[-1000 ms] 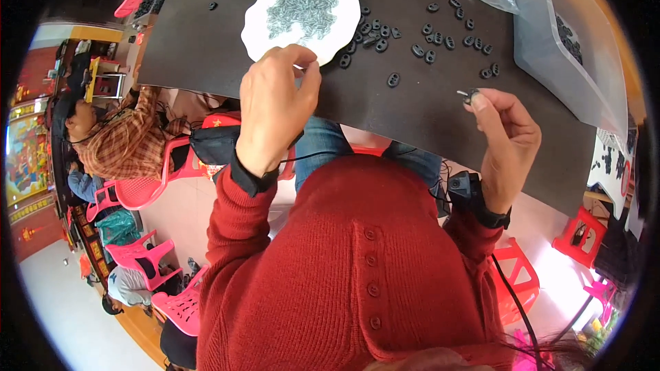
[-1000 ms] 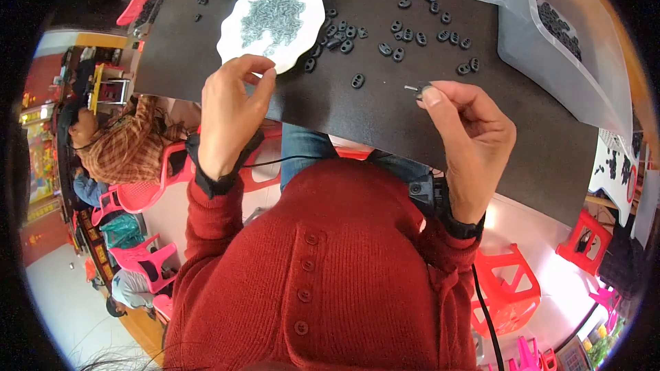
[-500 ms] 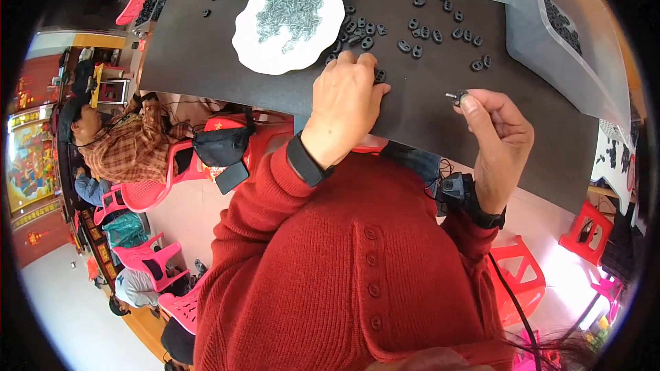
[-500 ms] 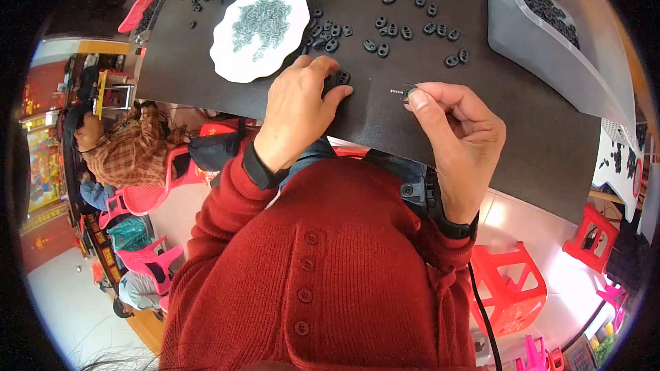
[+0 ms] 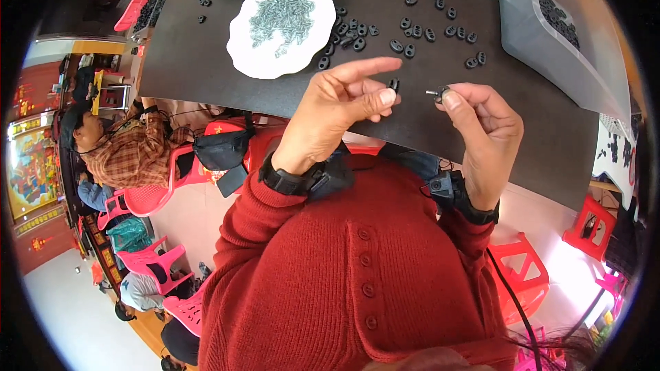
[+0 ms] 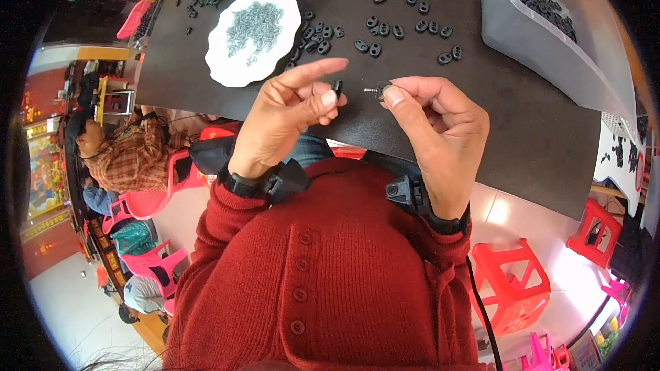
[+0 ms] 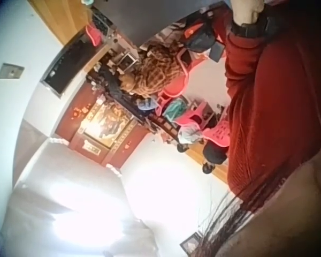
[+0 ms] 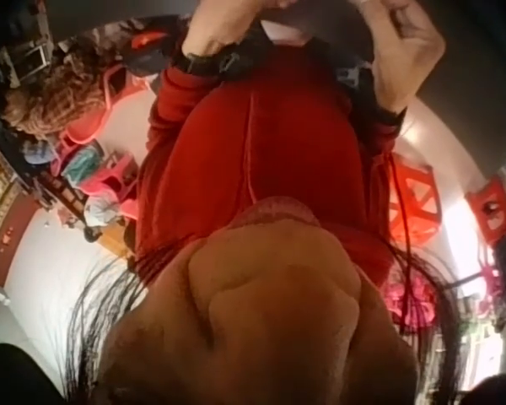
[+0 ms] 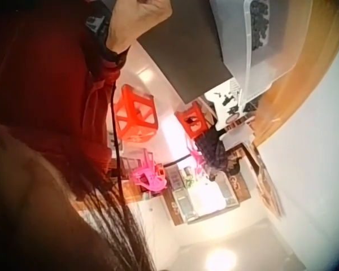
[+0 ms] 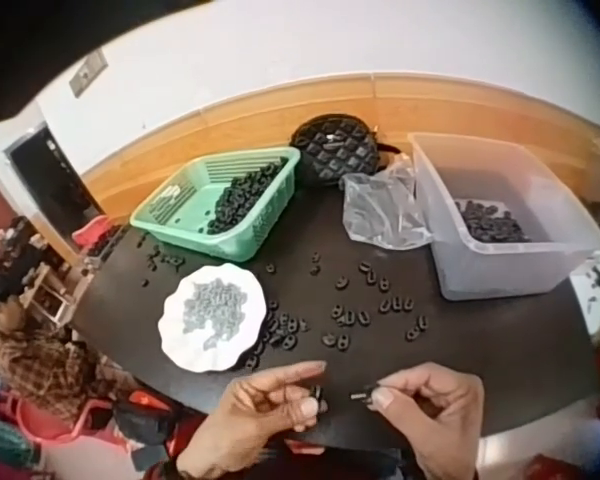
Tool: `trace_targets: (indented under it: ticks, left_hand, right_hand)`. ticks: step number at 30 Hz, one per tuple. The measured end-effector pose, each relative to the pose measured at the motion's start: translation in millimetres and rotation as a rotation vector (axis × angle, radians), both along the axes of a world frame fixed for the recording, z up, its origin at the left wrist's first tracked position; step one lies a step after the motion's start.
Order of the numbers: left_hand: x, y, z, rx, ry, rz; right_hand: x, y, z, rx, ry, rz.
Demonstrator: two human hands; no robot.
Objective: Assemble small black plastic components by inserting metal pins into them.
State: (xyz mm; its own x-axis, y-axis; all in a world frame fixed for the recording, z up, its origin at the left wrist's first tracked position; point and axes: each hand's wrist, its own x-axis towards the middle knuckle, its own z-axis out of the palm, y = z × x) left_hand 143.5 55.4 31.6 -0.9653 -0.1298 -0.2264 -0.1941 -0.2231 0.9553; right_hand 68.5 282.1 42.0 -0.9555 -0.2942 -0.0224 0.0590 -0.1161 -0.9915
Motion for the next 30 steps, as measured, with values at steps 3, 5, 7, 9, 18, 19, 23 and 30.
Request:
trace_targets:
  ticks: [3, 5, 7, 9, 18, 19, 23, 30]
  left_hand:
    - [6, -6, 2, 0.354, -0.065, -0.042]
    - [10, -10, -1, 0.557, -0.038, -0.070]
    - [12, -11, -4, 0.558, -0.032, -0.063]
    - [14, -12, -6, 0.560, -0.027, -0.056]
    - [20, -10, -4, 0.410, 0.091, 0.011]
    - [21, -10, -3, 0.343, 0.097, 0.028]
    - [23, -5, 0, 0.177, 0.143, 0.107]
    - [29, 3, 14, 0.101, 0.175, 0.142]
  right_hand:
    - [2, -6, 2, -0.010, 0.022, 0.042]
    - [5, -13, 6, -0.052, 0.025, 0.060]
    - [8, -16, 10, -0.054, 0.011, 0.058]
    - [11, -19, 12, -0.055, -0.004, 0.056]
    - [22, -33, 16, -0.065, 0.024, 0.092]
    - [22, -33, 15, -0.054, 0.027, 0.092]
    - [26, -36, 16, -0.036, 0.022, 0.086]
    - [29, -35, 14, -0.012, 0.026, 0.085]
